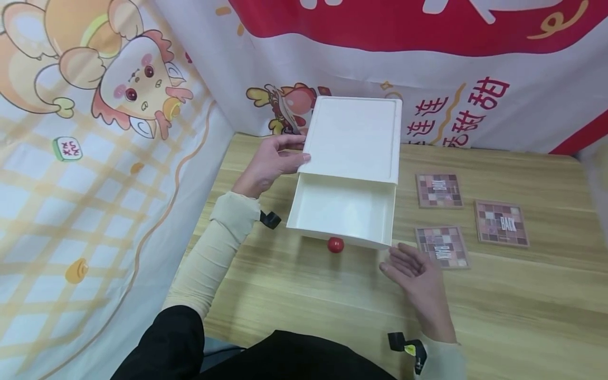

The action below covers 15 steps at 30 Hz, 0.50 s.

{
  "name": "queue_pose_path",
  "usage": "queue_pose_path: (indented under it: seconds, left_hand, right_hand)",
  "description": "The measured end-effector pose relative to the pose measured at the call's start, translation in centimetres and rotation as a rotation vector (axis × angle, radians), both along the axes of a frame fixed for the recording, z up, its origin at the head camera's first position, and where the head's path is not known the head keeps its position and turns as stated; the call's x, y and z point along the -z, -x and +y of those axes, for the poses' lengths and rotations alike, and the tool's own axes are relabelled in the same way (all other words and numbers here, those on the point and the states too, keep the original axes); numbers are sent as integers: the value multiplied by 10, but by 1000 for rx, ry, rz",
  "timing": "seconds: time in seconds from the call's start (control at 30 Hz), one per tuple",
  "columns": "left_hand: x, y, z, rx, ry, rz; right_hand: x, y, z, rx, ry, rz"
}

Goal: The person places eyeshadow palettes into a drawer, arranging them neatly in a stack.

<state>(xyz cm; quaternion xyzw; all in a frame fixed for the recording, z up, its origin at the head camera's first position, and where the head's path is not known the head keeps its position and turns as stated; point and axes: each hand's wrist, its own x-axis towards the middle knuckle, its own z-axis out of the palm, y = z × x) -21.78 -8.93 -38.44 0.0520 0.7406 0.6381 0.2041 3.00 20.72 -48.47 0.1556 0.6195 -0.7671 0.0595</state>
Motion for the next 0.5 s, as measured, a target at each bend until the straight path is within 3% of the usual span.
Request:
queue_pose_path:
  seconds: [0.13,0.23,0.5]
  left_hand:
    - [1,-1,0,0,-3,4]
    - [2,-1,0,-8,-8,7]
    - [0,-2,0,-16,1,-1]
  right_hand:
    - [5,-2,15,105,-42,-11]
    - [10,0,24,161,-114,-67]
    - [23,3,48,136,-494,-283]
